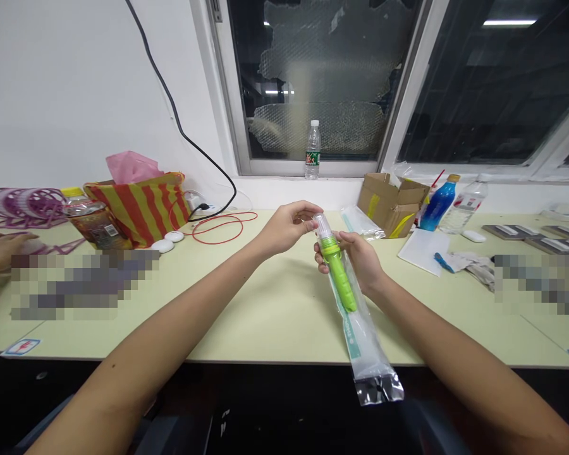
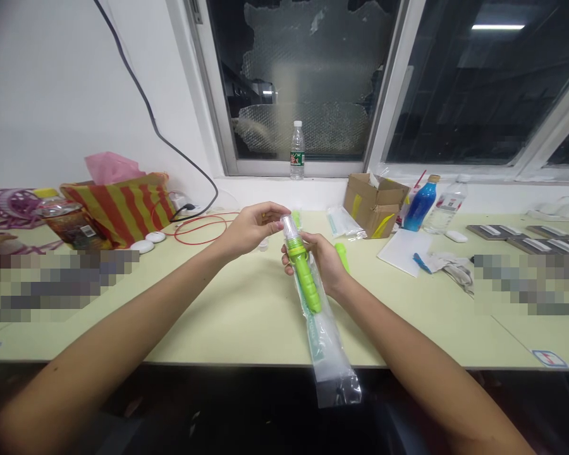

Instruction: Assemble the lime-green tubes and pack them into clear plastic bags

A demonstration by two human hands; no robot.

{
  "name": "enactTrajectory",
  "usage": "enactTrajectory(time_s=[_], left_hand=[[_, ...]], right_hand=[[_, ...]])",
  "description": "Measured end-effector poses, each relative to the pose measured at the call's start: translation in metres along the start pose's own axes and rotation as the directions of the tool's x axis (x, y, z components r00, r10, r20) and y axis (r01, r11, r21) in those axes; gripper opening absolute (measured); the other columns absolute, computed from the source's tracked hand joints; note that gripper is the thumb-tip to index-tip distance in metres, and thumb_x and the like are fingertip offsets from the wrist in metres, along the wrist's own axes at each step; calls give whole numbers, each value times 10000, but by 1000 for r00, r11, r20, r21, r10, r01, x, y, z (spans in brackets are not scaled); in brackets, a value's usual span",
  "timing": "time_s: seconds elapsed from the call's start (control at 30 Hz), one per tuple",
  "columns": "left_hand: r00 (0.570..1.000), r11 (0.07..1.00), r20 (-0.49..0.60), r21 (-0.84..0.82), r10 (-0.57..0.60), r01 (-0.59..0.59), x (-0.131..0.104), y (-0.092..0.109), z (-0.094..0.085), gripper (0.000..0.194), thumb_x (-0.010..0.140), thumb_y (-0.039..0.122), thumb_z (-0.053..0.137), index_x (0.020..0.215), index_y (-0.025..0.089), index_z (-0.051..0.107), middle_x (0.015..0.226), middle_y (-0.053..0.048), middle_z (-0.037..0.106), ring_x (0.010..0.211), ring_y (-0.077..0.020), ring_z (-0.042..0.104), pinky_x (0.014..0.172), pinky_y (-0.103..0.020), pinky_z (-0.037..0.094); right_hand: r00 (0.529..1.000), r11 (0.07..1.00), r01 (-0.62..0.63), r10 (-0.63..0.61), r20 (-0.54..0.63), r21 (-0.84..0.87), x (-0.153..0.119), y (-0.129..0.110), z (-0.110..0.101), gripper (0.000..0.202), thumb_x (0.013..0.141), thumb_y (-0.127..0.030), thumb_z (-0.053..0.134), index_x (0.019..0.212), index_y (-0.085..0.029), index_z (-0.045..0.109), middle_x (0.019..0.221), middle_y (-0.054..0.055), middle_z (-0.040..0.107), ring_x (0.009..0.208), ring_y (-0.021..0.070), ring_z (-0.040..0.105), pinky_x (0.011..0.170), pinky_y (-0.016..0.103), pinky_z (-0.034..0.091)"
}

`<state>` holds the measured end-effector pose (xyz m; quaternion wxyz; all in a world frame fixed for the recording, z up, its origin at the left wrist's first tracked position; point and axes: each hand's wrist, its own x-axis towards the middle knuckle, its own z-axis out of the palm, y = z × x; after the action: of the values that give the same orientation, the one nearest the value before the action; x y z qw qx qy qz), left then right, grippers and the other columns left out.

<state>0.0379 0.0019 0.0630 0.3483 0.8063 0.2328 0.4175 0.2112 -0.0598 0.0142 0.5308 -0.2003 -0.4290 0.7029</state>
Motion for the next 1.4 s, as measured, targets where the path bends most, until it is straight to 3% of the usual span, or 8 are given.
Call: enactTrajectory(time_s=[0.33, 0.53, 0.73, 0.9, 1.13, 1.4], left_hand=[[997, 998, 74, -55, 15, -11, 1, 3, -1, 392, 802, 400, 700, 1094, 143, 655, 1080, -122, 674, 998, -207, 621, 857, -368, 494], [999, 999, 47, -42, -15, 17, 2, 7, -3, 361, 758, 382, 741, 1015, 136, 684, 985, -97, 681, 927, -194, 620, 840, -355, 482], [996, 995, 89, -100, 0, 9, 5, 4, -7, 337, 754, 330, 747, 1021, 137, 674, 959, -78, 664, 913, -174, 607, 832, -326, 473], [997, 991, 79, -134, -18, 29, 6, 0, -5, 357, 743, 374, 763, 986, 135, 655, 911, -68, 664, 864, -159, 610, 799, -307, 477], [996, 981, 91, -193, 2, 16, 7, -1, -5, 405, 721, 414, 782, 983, 134, 654, 896, -71, 668, 850, -160, 620, 792, -310, 483], [996, 978, 84, -207, 4, 14, 6, 0, -3, 411, 717, 410, 787, 1000, 136, 671, 932, -80, 673, 890, -173, 622, 822, -334, 488]], right_hand=[[999, 999, -27, 26, 27, 38, -1, 4, -1, 246, 868, -314, 490, 1063, -182, 565, 837, 76, 623, 675, 175, 554, 541, 277, 449], [999, 999, -14, 13, 30, 38, -1, 3, -1, 237, 893, -331, 481, 1038, -173, 583, 836, 85, 630, 688, 184, 568, 560, 288, 458], [1000, 1000, 1, -1, 19, -1, -1, 2, 0, 221, 904, -298, 469, 1047, -183, 591, 831, 81, 650, 702, 196, 595, 589, 311, 482], [1000, 999, -1, 0, -6, -50, 0, 2, -3, 261, 923, -338, 450, 1055, -170, 600, 851, 89, 674, 706, 208, 627, 597, 329, 504], [998, 993, -14, 6, -64, -119, 1, 3, -8, 279, 891, -301, 467, 1037, -131, 633, 879, 114, 707, 678, 204, 656, 565, 317, 522], [968, 956, 36, -106, -229, -290, -6, 1, 2, 260, 874, -280, 492, 1017, -124, 643, 933, 160, 731, 750, 287, 722, 693, 466, 599]])
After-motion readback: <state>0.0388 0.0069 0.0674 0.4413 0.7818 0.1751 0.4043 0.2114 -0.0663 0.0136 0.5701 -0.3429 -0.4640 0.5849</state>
